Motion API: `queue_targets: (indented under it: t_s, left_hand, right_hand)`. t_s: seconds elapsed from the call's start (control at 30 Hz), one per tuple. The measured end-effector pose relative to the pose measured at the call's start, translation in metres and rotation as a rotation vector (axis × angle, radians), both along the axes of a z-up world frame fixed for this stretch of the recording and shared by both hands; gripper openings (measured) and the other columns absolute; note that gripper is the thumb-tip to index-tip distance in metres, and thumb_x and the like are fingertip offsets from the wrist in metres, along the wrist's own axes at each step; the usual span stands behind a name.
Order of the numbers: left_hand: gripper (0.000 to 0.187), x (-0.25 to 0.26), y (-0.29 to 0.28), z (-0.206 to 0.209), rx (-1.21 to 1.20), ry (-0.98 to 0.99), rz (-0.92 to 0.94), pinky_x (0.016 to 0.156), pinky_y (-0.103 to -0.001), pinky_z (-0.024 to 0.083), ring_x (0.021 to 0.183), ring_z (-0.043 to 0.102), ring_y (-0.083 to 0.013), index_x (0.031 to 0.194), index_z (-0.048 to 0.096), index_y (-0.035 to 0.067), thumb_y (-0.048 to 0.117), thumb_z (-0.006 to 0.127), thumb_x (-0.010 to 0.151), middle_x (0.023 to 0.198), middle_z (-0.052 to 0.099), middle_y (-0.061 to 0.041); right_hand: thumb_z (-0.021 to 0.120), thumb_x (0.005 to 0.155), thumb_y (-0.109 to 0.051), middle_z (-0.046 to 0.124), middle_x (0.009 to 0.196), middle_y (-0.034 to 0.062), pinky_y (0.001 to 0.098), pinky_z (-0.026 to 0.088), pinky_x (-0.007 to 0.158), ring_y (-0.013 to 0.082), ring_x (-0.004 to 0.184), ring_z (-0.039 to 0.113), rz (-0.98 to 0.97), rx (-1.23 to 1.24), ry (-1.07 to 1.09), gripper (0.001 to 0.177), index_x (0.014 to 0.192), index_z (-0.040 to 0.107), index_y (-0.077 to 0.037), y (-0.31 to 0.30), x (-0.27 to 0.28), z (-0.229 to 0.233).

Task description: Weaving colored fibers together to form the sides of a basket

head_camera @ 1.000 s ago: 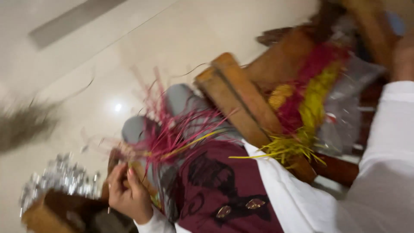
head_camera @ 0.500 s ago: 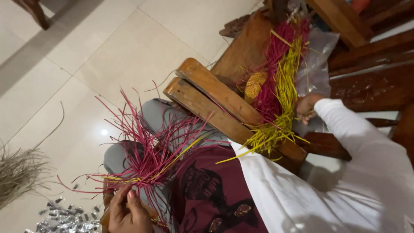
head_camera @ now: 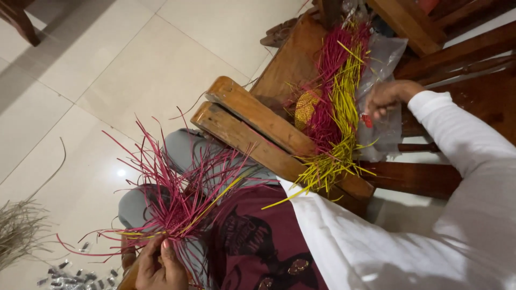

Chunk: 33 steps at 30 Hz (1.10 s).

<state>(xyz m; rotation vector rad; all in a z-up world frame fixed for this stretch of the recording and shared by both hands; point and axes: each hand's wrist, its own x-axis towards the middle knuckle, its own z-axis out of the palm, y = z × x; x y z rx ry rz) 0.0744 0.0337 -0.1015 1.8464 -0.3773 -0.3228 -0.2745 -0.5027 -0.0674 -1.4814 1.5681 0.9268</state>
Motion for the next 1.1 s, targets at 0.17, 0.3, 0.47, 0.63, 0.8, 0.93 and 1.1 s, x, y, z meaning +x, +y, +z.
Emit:
queue_targets:
  t_s: [0.17,0.3,0.47,0.63,0.8,0.93,1.1]
  left_hand:
    - [0.014,-0.003,-0.006,0.014,0.051,-0.033,0.005,0.072,-0.026,0.047,0.078,0.059,-0.0214,0.106,0.060,-0.014,-0.004,0.057,0.096,0.096,0.063,-0.020]
    - [0.015,-0.006,-0.010,0.019,0.029,-0.098,-0.020,0.077,-0.027,0.046,0.081,0.057,-0.0207,0.106,0.061,-0.010,-0.003,0.059,0.094,0.097,0.062,-0.017]
    - [0.014,-0.010,-0.017,0.034,0.099,-0.088,-0.038,0.072,-0.026,0.046,0.077,0.057,-0.0194,0.105,0.061,-0.012,-0.004,0.059,0.094,0.094,0.063,-0.016]
    - [0.012,-0.016,-0.025,0.048,0.113,-0.098,-0.014,0.070,-0.025,0.044,0.078,0.056,-0.0191,0.102,0.063,-0.011,-0.003,0.060,0.095,0.094,0.063,-0.015]
    - [0.013,-0.019,-0.024,0.050,0.101,-0.092,-0.022,0.066,-0.022,0.040,0.073,0.052,-0.0157,0.104,0.064,-0.009,-0.004,0.059,0.093,0.094,0.063,-0.013]
    - [0.014,-0.019,-0.024,0.049,0.113,-0.110,-0.037,0.072,-0.025,0.044,0.078,0.056,-0.0181,0.105,0.064,-0.009,-0.003,0.060,0.092,0.096,0.064,-0.014]
    - [0.013,-0.021,-0.027,0.048,0.136,-0.115,-0.009,0.062,-0.021,0.037,0.067,0.048,-0.0131,0.103,0.066,-0.007,0.002,0.063,0.093,0.091,0.064,-0.011]
  right_hand:
    - [0.065,0.082,-0.022,0.064,0.126,0.0128,0.0514,0.034,0.110,0.0308,0.121,0.057,0.075,-0.242,-0.261,0.043,0.123,0.064,-0.010,0.010,0.036,0.018]
    - [0.072,0.074,-0.013,0.076,0.087,0.0143,0.0354,0.054,0.070,0.0227,0.071,0.067,0.229,-0.015,-0.495,0.027,0.098,0.075,-0.002,0.039,0.074,0.017]
    - [0.078,0.062,-0.024,0.079,0.074,0.0073,0.0327,0.055,0.068,0.0184,0.064,0.069,0.560,0.445,-0.761,0.029,0.080,0.080,-0.002,0.088,0.122,0.041]
    - [0.067,0.066,-0.005,0.077,0.082,0.0047,0.0267,0.054,0.064,0.0146,0.067,0.067,0.793,0.670,-0.752,0.025,0.088,0.079,-0.004,0.135,0.149,0.072]
    - [0.056,0.061,-0.005,0.074,0.067,-0.0008,0.0320,0.052,0.054,0.0168,0.053,0.064,1.117,0.229,-0.449,0.025,0.075,0.076,-0.010,0.157,0.148,0.065]
    - [0.058,0.063,-0.009,0.077,0.080,-0.0071,0.0355,0.053,0.061,0.0175,0.064,0.068,1.232,0.114,-0.298,0.028,0.081,0.078,-0.019,0.152,0.141,0.050]
    - [0.065,0.069,-0.013,0.077,0.076,-0.0100,0.0286,0.054,0.064,0.0078,0.060,0.068,1.135,0.161,-0.233,0.017,0.075,0.079,-0.021,0.162,0.148,0.054]
